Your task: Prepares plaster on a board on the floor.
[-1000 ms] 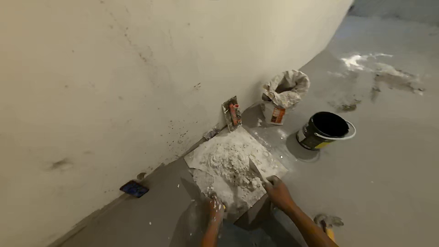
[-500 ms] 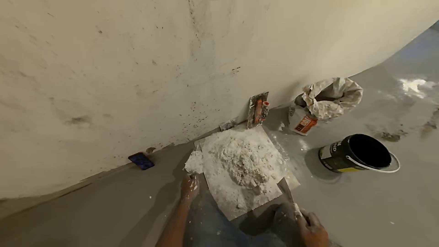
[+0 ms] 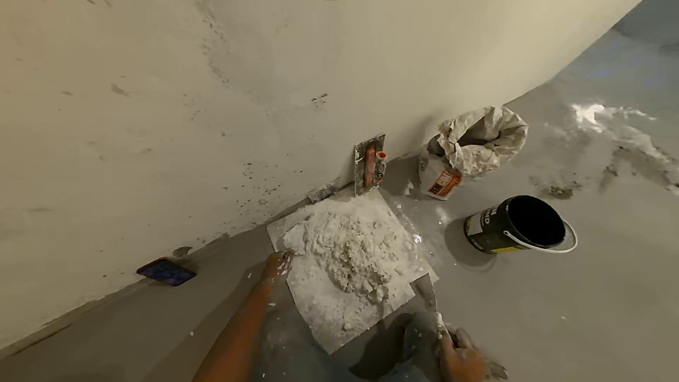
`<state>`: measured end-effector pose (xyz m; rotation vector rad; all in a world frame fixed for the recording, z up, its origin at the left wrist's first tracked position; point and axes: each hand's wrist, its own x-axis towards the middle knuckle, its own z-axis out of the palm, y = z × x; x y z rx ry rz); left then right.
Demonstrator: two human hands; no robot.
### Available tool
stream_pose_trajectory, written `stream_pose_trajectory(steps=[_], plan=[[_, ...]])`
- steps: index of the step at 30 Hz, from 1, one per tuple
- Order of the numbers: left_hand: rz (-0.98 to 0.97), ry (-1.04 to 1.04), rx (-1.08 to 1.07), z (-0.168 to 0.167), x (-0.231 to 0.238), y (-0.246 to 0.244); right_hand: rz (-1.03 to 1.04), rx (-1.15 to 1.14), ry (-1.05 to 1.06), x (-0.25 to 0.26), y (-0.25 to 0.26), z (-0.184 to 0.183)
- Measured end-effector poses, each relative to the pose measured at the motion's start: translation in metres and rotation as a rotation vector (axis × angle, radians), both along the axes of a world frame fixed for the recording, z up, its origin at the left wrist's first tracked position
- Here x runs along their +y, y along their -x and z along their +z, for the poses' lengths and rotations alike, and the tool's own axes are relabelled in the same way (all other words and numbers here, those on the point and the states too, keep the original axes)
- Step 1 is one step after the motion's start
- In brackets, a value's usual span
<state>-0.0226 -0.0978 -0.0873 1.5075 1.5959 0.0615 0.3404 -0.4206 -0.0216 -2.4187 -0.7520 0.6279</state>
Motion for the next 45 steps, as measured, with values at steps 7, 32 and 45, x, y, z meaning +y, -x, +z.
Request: stream_pose_trajectory(steps=[7, 32, 45], plan=[[-0.179, -0.050, 0.043, 0.003, -0.004, -0.039, -0.014, -0.009, -0.015, 0.017, -0.008, -0.014], [-0.329, -0.118, 0.414, 0.120, -0.149, -0.158, -0.014, 0.042, -0.114, 0.004, -0.009, -0.003], [-0.178, -0.229, 0.297, 0.057, 0.002, -0.029, 0.029, -0.021, -0.089, 0.008, -0.001, 0.001]])
